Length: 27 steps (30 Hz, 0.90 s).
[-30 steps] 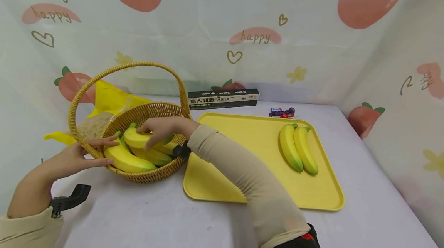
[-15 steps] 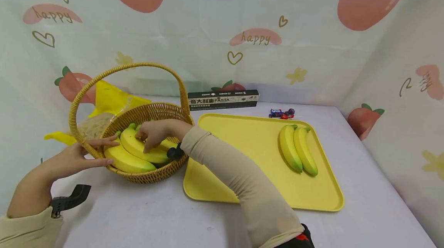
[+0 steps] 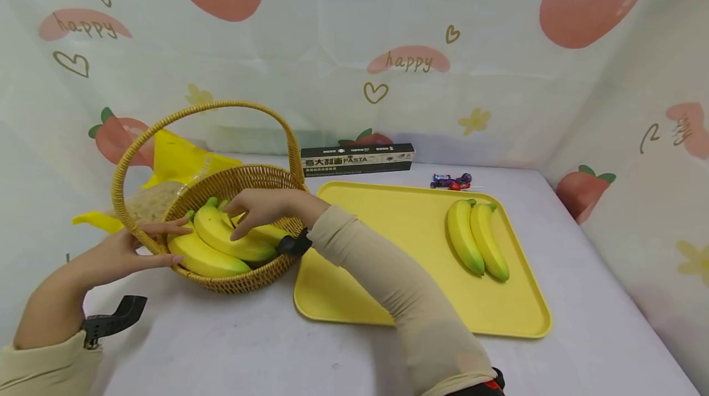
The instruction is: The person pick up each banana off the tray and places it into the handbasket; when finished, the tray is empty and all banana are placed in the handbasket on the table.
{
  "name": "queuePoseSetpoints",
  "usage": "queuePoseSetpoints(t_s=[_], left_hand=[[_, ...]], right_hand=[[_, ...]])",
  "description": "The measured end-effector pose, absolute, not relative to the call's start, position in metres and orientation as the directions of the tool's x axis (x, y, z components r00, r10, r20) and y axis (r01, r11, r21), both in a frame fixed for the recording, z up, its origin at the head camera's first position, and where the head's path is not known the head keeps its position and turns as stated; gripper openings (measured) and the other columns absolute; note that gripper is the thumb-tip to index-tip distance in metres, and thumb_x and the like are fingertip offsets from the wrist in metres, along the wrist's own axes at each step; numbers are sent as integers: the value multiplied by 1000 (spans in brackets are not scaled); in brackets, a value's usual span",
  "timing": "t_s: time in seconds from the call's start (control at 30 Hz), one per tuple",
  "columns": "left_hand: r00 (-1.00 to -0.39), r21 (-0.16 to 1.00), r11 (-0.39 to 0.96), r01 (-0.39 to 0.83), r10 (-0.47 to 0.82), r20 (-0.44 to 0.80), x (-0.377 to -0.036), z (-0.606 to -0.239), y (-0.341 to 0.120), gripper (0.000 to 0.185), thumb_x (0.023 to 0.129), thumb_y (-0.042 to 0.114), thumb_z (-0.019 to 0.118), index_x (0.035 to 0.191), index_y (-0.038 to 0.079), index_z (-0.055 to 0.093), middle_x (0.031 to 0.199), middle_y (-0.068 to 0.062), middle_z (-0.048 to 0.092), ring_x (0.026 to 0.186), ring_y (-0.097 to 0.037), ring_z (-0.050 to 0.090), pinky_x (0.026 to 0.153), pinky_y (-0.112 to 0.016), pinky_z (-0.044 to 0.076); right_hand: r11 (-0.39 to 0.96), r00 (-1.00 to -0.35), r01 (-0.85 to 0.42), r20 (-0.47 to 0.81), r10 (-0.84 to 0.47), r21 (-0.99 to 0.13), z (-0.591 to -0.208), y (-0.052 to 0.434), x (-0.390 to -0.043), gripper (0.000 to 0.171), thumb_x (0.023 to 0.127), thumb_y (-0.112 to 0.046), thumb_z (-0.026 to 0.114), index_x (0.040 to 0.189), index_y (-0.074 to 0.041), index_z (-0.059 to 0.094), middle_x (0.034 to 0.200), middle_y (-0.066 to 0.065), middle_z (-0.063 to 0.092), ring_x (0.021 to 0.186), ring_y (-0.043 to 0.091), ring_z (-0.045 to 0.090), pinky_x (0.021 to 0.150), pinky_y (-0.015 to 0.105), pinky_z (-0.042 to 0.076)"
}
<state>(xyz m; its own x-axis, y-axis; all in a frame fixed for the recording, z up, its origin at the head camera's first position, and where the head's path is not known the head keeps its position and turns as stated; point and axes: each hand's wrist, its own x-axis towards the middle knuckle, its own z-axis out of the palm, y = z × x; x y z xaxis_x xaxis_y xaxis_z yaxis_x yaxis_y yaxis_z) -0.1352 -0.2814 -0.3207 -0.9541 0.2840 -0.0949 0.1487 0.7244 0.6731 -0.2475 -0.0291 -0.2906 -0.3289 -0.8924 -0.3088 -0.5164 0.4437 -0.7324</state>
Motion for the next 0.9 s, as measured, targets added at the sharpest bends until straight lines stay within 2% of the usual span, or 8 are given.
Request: queuePoseSetpoints(t_s=[0.2, 0.4, 0.5, 0.7, 0.9], left_hand=[[-956, 670, 731, 131, 273, -111, -134, -320, -282, 55, 83, 35, 69, 131, 15, 54, 149, -13, 34, 124, -44, 40, 90, -62, 39], [-956, 672, 729, 128, 270, -111, -135, -321, -282, 54, 82, 35, 69, 130, 15, 55, 149, -13, 35, 124, -44, 40, 91, -62, 39], [-956, 671, 729, 135, 274, -106, -135, -321, -282, 54, 82, 35, 70, 130, 15, 55, 149, -13, 35, 124, -44, 41, 90, -61, 39], [-954, 675, 722, 148, 283, -94, -136, -322, -282, 53, 82, 34, 70, 130, 15, 55, 149, -13, 35, 123, -43, 41, 90, -61, 40], [-956, 675, 725, 138, 276, -101, -135, -322, -282, 54, 82, 34, 70, 130, 15, 55, 148, -14, 36, 124, -44, 41, 90, -62, 39]], right_hand=[[370, -318, -510, -229, -920, -776, -286, -5, -240, 64, 90, -18, 62, 144, -5, 31, 148, 15, 36, 130, 25, 45, 97, 19, 43], [322, -332, -458, -178, -927, -829, -293, 19, -234, 65, 89, -14, 62, 145, -4, 30, 148, 15, 35, 132, 26, 42, 105, 31, 38], [298, -367, -469, -124, -922, -831, -297, 31, -229, 62, 89, -15, 62, 144, -5, 34, 146, 16, 39, 131, 24, 44, 106, 33, 38], [291, -473, -508, -20, -881, -811, -305, 58, -218, 53, 90, -16, 61, 139, -7, 42, 141, 10, 47, 127, 20, 49, 103, 29, 41], [303, -519, -501, 1, -855, -810, -313, 89, -210, 48, 92, -13, 58, 137, -2, 44, 139, 15, 48, 127, 25, 48, 105, 32, 39]])
